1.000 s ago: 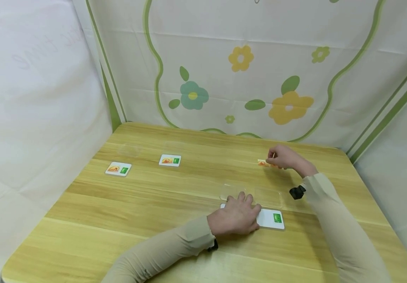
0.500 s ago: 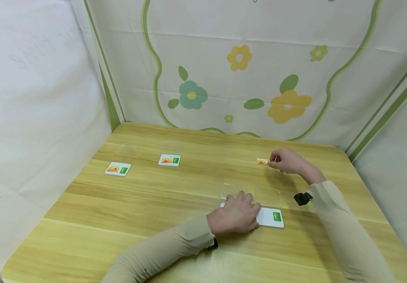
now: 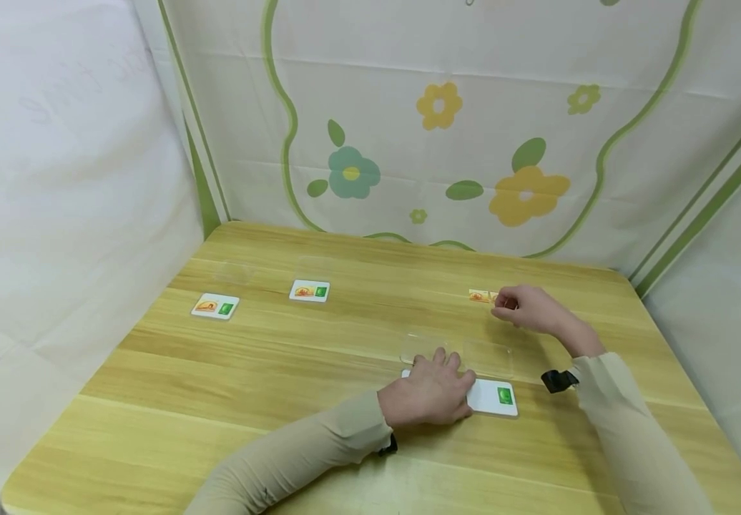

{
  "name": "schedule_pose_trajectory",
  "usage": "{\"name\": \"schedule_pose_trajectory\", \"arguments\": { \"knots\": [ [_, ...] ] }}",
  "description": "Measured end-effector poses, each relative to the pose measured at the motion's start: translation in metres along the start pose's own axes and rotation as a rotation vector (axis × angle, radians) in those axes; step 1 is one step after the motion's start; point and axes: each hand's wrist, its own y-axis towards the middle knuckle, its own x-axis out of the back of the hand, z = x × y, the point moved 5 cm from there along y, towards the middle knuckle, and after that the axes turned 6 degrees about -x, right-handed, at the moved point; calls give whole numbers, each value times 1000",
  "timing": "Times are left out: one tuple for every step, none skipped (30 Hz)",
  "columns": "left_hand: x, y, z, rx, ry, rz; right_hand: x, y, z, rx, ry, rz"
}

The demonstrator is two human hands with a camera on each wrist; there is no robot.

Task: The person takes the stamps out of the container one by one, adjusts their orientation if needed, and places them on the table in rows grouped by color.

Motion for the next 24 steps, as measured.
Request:
{"name": "schedule_pose_trajectory", "arguments": {
  "knots": [
    [0,0,0,2,1,1,0,-1,1,1,1,-1],
    [0,0,0,3,1,1,-1,-3,2,0,3,-2],
    [0,1,1,3,2,1,-1,-4,3,3,4,-2],
    [0,1,1,4,1,0,-1,-5,4,9,4,-4],
    [0,1,1,5,-1,0,-1,-6,5,16,3,-6],
    [0,1,2,4,-3,-1,-1,-8,6,21,1,-8],
    [0,1,2,3,-2,-1,-1,-9,7,27,1,-10],
    [0,1,2,1,-3,-2,-1,-10,8,33,4,-12],
    [0,1,2,-1,-3,-3,-1,-11,9,40,5,-15],
    [0,0,2,-4,-3,-5,-1,-13,10,47,10,-19],
    [0,0,2,-7,-1,-6,-1,-14,11,54,17,-22],
    [1,0,2,-9,1,-7,0,-16,12,61,24,-27],
    [1,-1,2,-11,3,-9,0,-18,13,68,33,-28],
    [1,-1,2,-10,3,-12,-1,-20,14,75,41,-30],
    [1,-1,2,-8,4,-14,-1,-22,14,81,45,-32],
    [1,-1,2,-5,5,-14,-1,-25,15,85,52,-33],
    [2,-1,2,-5,4,-14,-1,-28,16,89,55,-32],
    [2,-1,2,-5,2,-15,-2,-31,17,92,61,-27],
    [2,-1,1,-6,4,-16,-3,-35,17,97,65,-20],
    [2,-1,0,-8,5,-16,-4,-38,18,97,73,-14],
    [1,-1,0,-11,7,-16,-5,-41,18,101,78,-5],
    [1,-1,-1,-13,10,-15,-6,-43,18,103,86,3],
    [1,-1,-1,-15,12,-16,-7,-45,19,106,91,10],
    [1,-1,-1,-15,16,-16,-7,-47,18,106,98,13]
  ]
}}
